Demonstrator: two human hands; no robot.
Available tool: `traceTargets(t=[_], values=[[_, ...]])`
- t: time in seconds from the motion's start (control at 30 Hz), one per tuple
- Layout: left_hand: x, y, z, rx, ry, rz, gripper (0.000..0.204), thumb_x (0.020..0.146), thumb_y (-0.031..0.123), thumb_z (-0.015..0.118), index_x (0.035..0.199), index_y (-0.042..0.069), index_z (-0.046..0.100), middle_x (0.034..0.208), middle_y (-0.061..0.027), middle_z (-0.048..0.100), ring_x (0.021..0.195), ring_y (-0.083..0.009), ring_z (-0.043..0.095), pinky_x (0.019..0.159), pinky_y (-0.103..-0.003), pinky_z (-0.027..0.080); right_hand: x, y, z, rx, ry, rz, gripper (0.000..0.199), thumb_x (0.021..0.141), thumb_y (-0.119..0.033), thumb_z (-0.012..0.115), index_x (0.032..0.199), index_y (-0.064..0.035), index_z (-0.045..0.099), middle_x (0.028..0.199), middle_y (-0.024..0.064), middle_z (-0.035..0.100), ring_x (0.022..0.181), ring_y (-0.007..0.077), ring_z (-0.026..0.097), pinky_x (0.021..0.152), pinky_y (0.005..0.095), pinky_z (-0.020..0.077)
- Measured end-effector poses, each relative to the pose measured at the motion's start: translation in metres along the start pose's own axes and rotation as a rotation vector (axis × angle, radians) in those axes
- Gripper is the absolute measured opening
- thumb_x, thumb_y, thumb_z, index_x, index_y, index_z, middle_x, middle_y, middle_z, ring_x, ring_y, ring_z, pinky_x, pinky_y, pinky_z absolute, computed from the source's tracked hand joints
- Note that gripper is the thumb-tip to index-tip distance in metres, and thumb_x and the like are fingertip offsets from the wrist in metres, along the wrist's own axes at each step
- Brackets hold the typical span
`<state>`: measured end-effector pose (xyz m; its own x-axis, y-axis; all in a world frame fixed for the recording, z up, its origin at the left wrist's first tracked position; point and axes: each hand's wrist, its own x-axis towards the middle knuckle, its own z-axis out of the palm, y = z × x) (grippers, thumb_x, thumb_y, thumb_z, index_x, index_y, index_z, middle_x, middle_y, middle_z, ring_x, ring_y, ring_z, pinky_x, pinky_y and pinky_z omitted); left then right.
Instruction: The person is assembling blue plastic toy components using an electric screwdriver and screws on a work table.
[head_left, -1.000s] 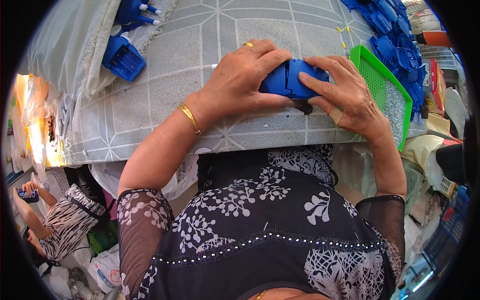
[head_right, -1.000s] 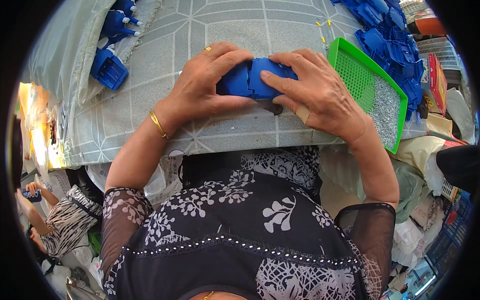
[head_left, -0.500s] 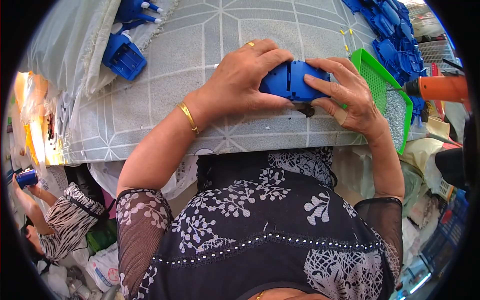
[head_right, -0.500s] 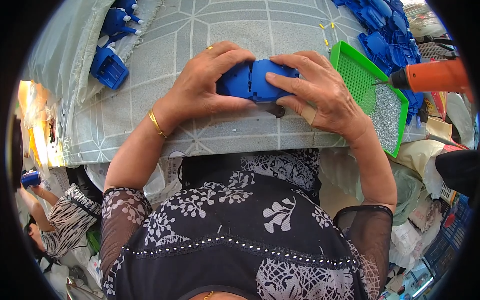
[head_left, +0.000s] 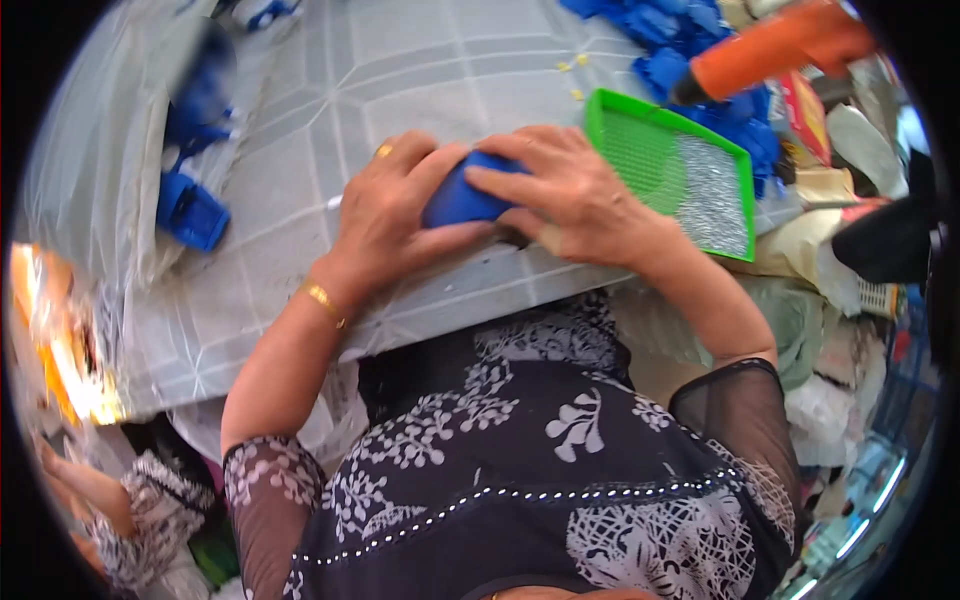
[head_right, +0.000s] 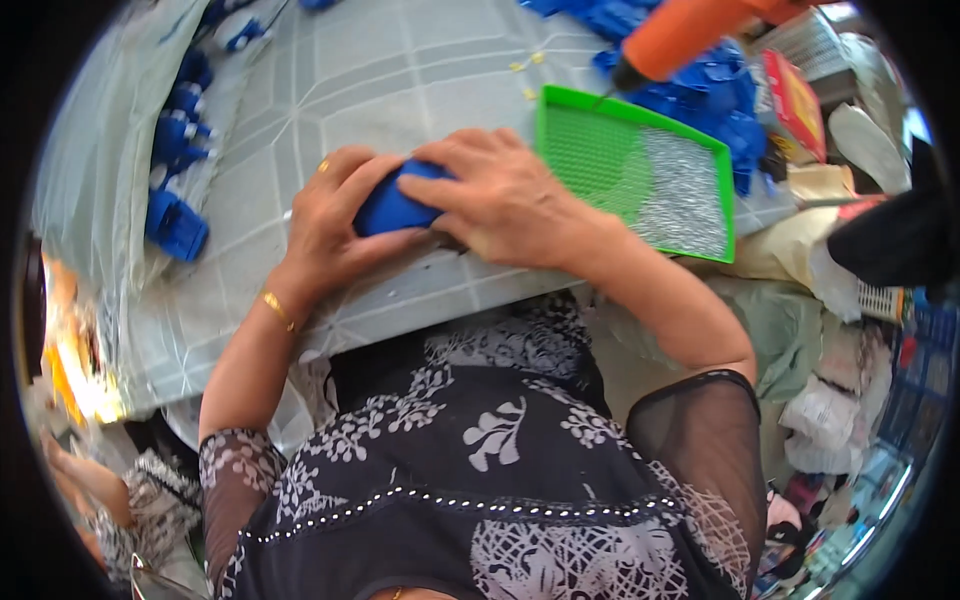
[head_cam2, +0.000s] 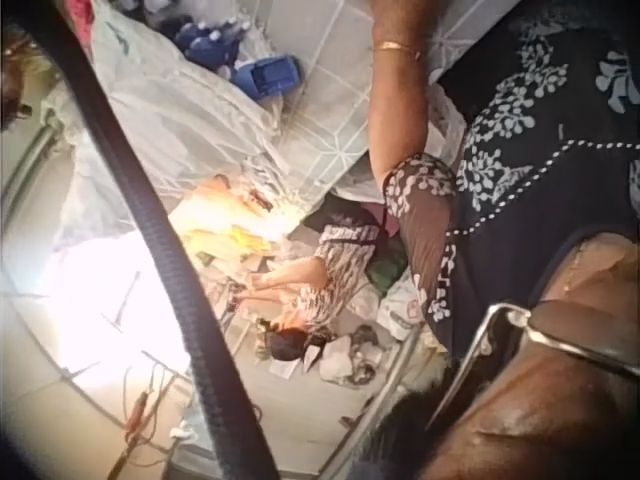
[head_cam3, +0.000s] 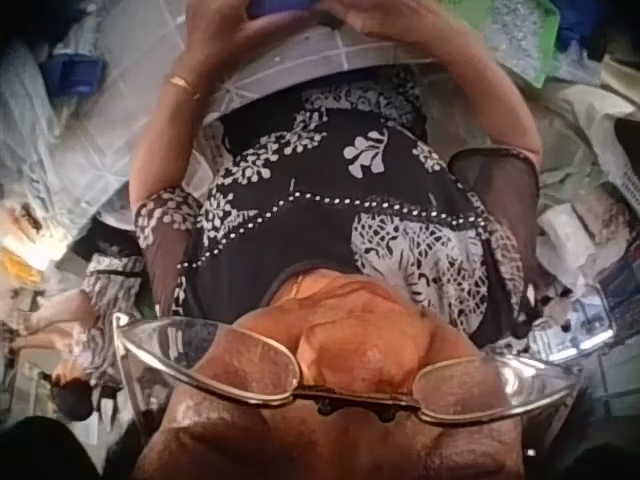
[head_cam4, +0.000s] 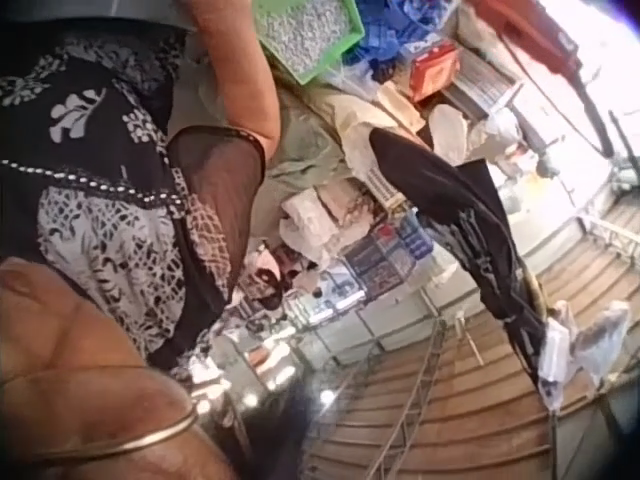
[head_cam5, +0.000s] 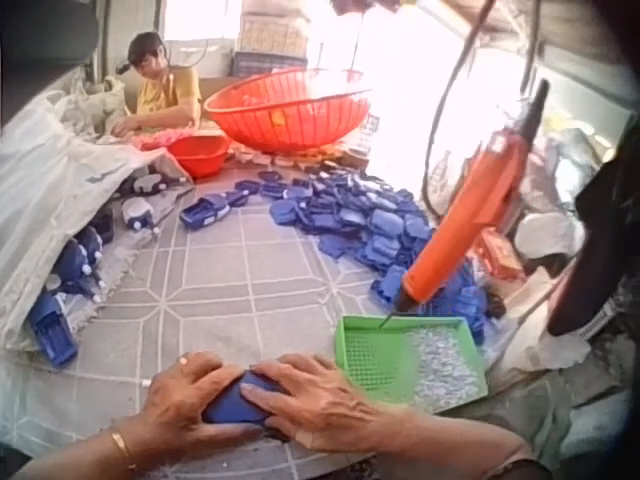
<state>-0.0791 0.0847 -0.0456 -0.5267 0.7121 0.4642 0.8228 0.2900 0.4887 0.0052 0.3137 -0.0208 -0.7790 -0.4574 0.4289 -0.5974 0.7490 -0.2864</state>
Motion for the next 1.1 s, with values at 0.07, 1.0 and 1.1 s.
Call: traceTargets(t=[0.07, 1.0, 1.1], values=[[-0.001, 0.003, -0.001, 0.002, -0.015, -0.013, 0.064, 0.07, 0.038, 0.089, 0.121, 0.007, 0.068, 0.109, -0.0138, 0.063, 0.098, -0.0356, 0.064, 0.083, -0.046, 0.055, -0.005, -0.004, -0.011, -0.026, 0.166, -0.019, 0.045, 0.079, -0.012, 0.076, 0.123, -0.0125, 0.068, 0.119, 0.011, 0.067, 0.109, 0.0328, 0.064, 0.096, 0.0454, 0.0482], [0.001, -0.003, 0.006, -0.049, -0.057, 0.028, 0.067, 0.068, 0.035, 0.091, 0.124, 0.007, 0.07, 0.113, -0.0138, 0.067, 0.1, -0.0335, 0.067, 0.086, -0.042, 0.056, 0.049, 0.118, -0.104, 0.866, 0.88, 0.4, 0.034, 0.09, -0.019, 0.072, 0.116, -0.0039, 0.056, 0.089, 0.0064, 0.061, 0.069, 0.0191, 0.064, 0.062, 0.0323, 0.0535], [0.001, -0.004, 0.005, -0.047, -0.057, 0.028, 0.066, 0.068, 0.035, 0.091, 0.123, 0.006, 0.07, 0.113, -0.0137, 0.067, 0.1, -0.0332, 0.067, 0.085, -0.042, 0.056, 0.037, 0.071, -0.092, 0.976, 0.917, 0.503, 0.025, 0.09, -0.014, 0.072, 0.107, -0.0068, 0.055, 0.076, 0.0045, 0.056, 0.06, 0.0161, 0.059, 0.057, 0.0312, 0.0494]])
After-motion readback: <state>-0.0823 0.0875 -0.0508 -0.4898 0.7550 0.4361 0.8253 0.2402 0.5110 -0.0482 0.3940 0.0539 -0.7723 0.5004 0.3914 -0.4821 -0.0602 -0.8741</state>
